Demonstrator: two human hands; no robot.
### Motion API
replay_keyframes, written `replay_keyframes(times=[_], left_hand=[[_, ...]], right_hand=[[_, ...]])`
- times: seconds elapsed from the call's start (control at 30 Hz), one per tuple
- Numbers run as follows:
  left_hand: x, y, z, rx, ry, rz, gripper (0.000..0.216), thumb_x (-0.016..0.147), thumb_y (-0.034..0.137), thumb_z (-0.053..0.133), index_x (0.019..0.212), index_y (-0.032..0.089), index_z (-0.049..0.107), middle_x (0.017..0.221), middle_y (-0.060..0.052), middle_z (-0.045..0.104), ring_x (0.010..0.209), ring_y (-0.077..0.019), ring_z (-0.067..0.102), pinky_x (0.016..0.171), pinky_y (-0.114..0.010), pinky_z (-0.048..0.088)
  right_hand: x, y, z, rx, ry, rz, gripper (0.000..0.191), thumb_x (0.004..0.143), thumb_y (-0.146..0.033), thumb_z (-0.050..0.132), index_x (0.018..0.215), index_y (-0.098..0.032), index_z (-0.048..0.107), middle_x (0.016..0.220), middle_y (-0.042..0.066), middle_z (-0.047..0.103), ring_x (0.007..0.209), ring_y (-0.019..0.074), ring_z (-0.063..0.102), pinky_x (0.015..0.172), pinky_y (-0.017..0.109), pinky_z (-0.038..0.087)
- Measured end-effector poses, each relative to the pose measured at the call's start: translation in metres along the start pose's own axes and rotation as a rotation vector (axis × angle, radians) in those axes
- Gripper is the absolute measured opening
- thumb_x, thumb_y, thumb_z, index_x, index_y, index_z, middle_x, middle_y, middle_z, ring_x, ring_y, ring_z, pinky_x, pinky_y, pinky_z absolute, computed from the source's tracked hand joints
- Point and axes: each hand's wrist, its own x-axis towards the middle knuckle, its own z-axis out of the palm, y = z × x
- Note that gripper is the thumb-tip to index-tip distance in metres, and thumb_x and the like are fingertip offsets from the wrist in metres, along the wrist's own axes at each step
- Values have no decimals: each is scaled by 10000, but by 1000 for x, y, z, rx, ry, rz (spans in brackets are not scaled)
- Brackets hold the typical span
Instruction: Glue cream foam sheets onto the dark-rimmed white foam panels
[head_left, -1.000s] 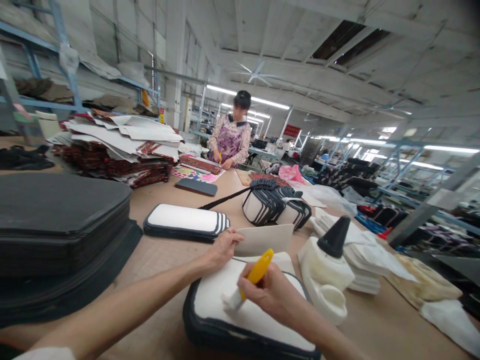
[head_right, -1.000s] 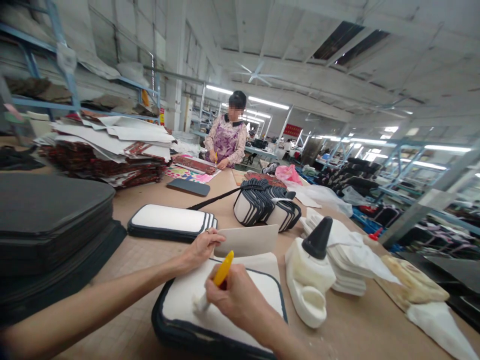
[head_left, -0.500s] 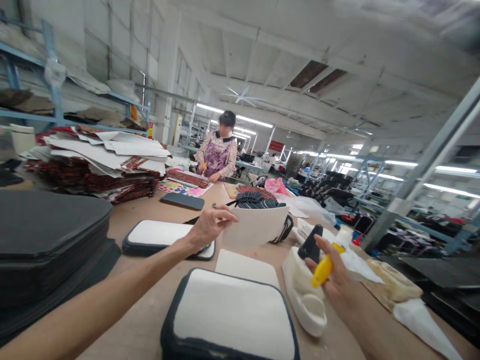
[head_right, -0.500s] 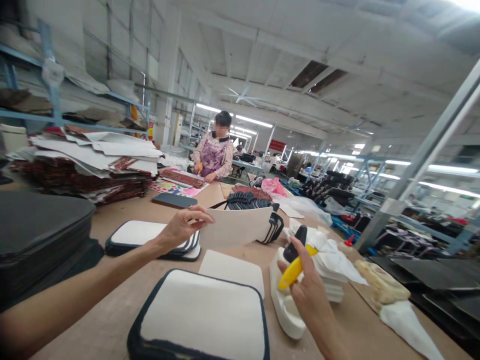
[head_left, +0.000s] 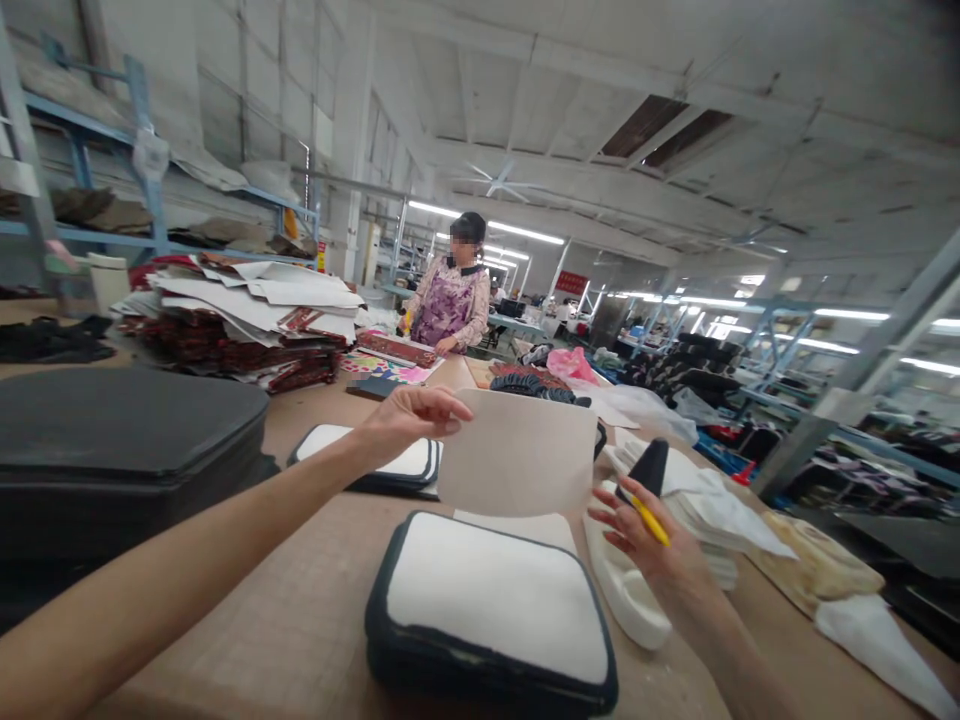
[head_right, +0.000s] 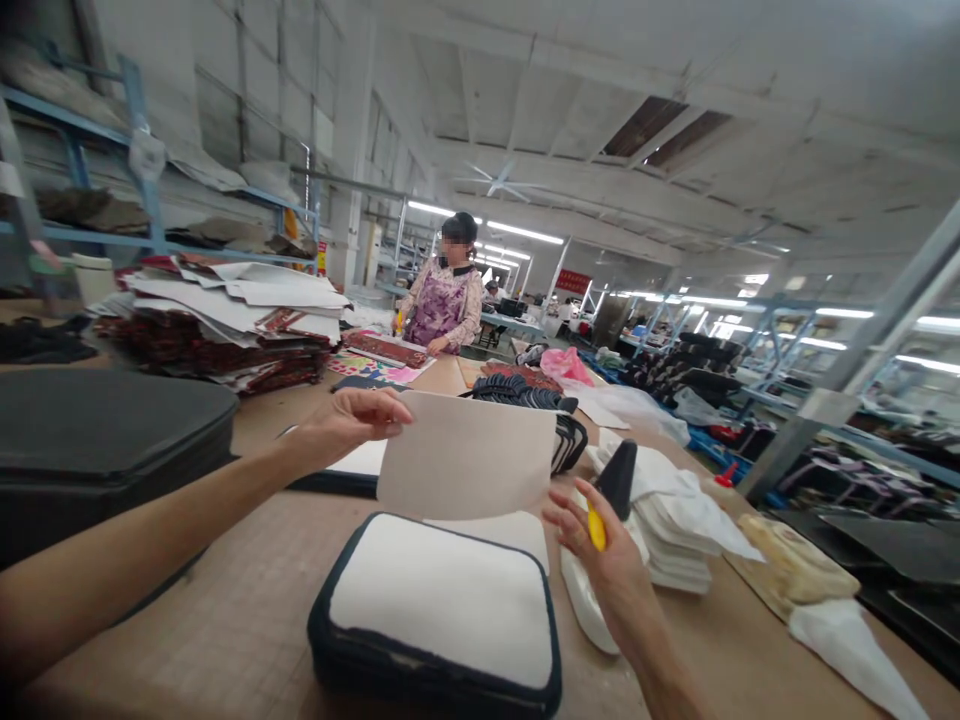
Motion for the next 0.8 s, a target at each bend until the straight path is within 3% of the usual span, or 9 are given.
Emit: replay_keyframes(times=[0.27,0.37,0.47,0.6,0.7,0.8], left_hand=[[-10,-5,-8,-280,-19,-116,221,543,198,804,731,127,712,766,-28,662,698,-125,596,669,-230,481],[-10,-11,-10,-296,-18,-171,223,536,192,806,731,130,714,764,-30,664,693,-124,593,672,-228,468],[-15,-22,-11,-233,14,-238,232,558,208,791,766,135,717,780,-36,666,707,-130,583,682,-234,449],[-39,-41,-7,-21,4,-336,340,603,202,735,940,159,707,906,-30,636,724,-119,535,668,-224,417],[-62,-57,2,173,-60,-374,366,609,160,660,973,155,698,896,-14,565,651,-98,469,600,-215,388],[-78,-69,10,313,-95,-396,334,646,125,568,952,150,701,839,-4,517,651,-103,461,583,-205,375]], right_hand=[[-10,-5,24,30,-10,78,674,721,-523,640,1289,-235,420,1178,57,589,953,161,609,765,250,504],[-14,-10,32,112,-21,48,659,678,-450,708,1254,-228,476,1014,11,650,834,136,627,707,226,517],[-17,-11,28,107,110,-26,741,568,-387,790,1229,-211,503,837,-14,673,763,127,632,696,204,515],[-32,7,5,-224,202,-60,773,542,-448,774,1228,-216,504,845,9,676,705,159,644,648,237,521],[-52,28,-6,-515,229,-72,674,642,-510,668,1223,-208,508,775,7,668,639,154,624,591,230,491],[-68,47,-6,-665,251,-125,602,722,-531,560,1221,-200,498,714,2,650,643,166,610,612,251,471]])
